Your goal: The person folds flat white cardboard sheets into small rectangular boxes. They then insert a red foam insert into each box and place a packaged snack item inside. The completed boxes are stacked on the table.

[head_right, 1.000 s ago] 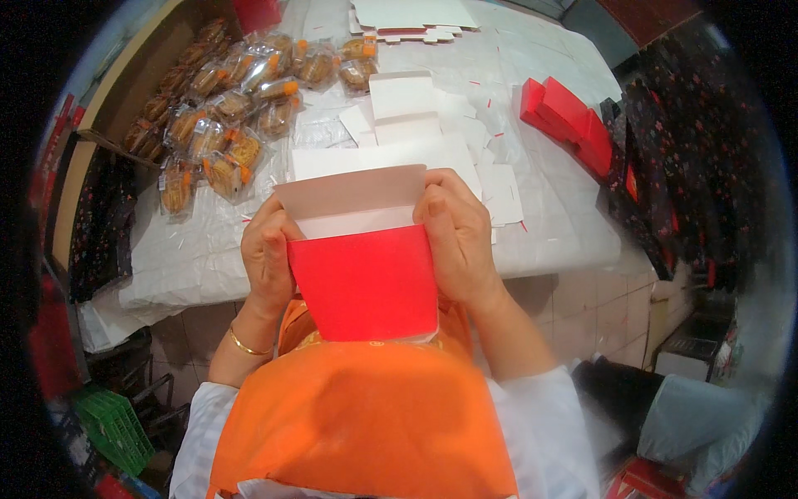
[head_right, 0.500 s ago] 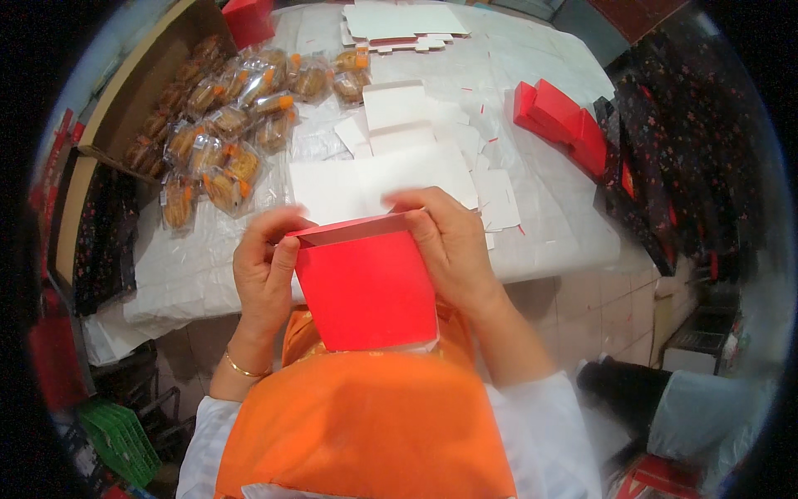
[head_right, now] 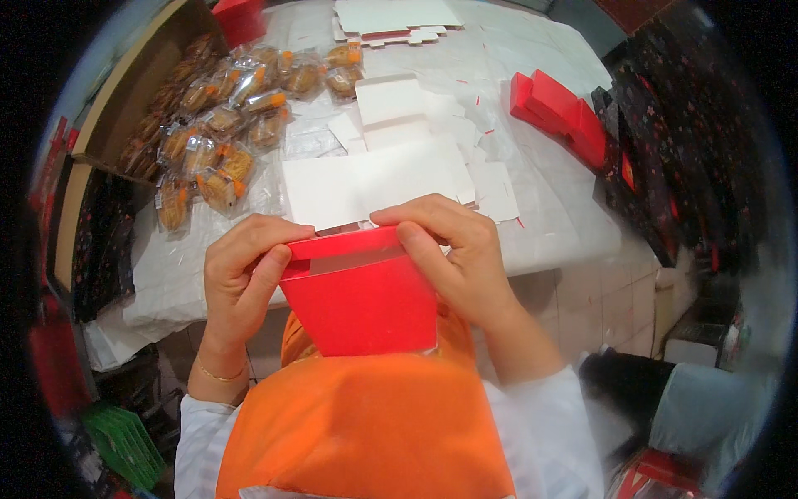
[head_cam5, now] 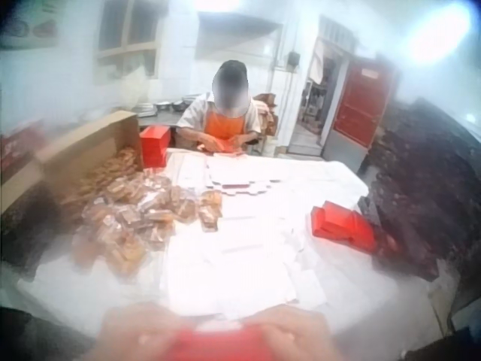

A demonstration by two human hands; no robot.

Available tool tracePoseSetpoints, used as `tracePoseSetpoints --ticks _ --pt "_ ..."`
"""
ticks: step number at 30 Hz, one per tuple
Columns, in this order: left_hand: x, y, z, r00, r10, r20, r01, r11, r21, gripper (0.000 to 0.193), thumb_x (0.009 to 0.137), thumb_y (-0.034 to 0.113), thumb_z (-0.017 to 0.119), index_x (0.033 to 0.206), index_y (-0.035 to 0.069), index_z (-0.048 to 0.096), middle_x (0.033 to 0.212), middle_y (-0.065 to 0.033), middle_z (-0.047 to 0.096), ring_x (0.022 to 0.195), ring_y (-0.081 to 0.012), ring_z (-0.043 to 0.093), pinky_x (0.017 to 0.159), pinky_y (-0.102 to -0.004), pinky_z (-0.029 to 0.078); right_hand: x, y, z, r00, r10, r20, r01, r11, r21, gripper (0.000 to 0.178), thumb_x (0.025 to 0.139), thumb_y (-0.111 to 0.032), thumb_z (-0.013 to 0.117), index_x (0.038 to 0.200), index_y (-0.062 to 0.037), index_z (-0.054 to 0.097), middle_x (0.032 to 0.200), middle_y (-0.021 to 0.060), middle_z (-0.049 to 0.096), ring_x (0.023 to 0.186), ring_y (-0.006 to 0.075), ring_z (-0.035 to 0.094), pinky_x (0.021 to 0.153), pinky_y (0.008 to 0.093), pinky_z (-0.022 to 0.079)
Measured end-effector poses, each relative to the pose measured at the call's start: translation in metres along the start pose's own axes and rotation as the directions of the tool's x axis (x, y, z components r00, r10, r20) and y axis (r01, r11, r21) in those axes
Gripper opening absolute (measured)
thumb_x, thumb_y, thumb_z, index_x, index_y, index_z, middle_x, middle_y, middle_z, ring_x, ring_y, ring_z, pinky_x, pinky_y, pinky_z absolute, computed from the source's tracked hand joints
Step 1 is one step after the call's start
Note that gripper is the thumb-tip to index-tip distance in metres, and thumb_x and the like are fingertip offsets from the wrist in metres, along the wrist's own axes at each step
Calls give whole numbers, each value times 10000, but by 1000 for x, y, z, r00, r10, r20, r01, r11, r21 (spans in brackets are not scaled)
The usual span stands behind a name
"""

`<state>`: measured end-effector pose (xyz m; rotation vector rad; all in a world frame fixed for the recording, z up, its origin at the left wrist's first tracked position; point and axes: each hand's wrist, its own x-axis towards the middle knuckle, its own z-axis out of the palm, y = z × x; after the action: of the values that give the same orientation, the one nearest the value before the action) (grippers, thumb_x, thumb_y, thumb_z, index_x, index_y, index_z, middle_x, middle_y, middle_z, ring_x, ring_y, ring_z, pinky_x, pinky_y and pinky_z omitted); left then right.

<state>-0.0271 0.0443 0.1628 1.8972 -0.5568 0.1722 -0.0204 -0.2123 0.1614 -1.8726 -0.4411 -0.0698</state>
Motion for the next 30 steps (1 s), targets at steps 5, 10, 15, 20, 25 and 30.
tracePoseSetpoints --ticks 5,10,15,20,25,30 --pt "-7 -10 7 998 -47 42 51 994 -98 209 915 21 589 1069 4 728 968 -147 691 807 -199 677 700 -269 524 -9 9 3 996 87 24 -89 989 121 238 978 -74 499 1057 20 703 1041 135 697 963 196 654 857 304 497" --pt "-11 -14 15 998 4 68 2 996 -89 244 900 67 611 1111 7 718 1087 -181 670 963 -272 675 834 -327 531 -17 18 0 994 101 48 -107 978 177 301 1016 -130 449 1083 28 696 1122 161 685 1042 232 651 915 320 493" --pt "-21 -19 33 999 -7 51 10 999 -53 307 943 167 584 1203 24 659 1205 -178 629 1072 -278 633 933 -345 484 -24 22 -1 994 17 112 -22 999 40 329 1010 -174 459 1140 6 701 1188 179 669 1071 250 643 930 335 483" --pt "-22 -33 47 980 -189 58 197 957 -215 352 998 182 520 1309 23 564 1280 -168 594 1071 -242 634 920 -323 480 -19 19 -13 962 114 250 -93 991 -95 336 1000 -186 490 1201 0 684 1214 173 664 1082 237 639 902 315 487" --pt "-11 -65 51 863 -496 -102 256 601 -757 394 1038 149 444 1405 7 439 1299 -181 564 1017 -205 654 830 -304 539 9 53 -27 900 426 96 -435 854 286 332 1020 -184 516 1275 -6 632 1231 104 657 1102 180 635 931 304 502" --pt "-32 -109 62 814 -574 -88 325 576 -750 575 977 98 574 1484 15 315 1370 -152 505 1111 -216 608 864 -317 529 44 94 11 872 451 -190 -96 540 836 472 1045 -221 487 1491 -91 401 1306 61 606 1150 161 594 938 335 515"
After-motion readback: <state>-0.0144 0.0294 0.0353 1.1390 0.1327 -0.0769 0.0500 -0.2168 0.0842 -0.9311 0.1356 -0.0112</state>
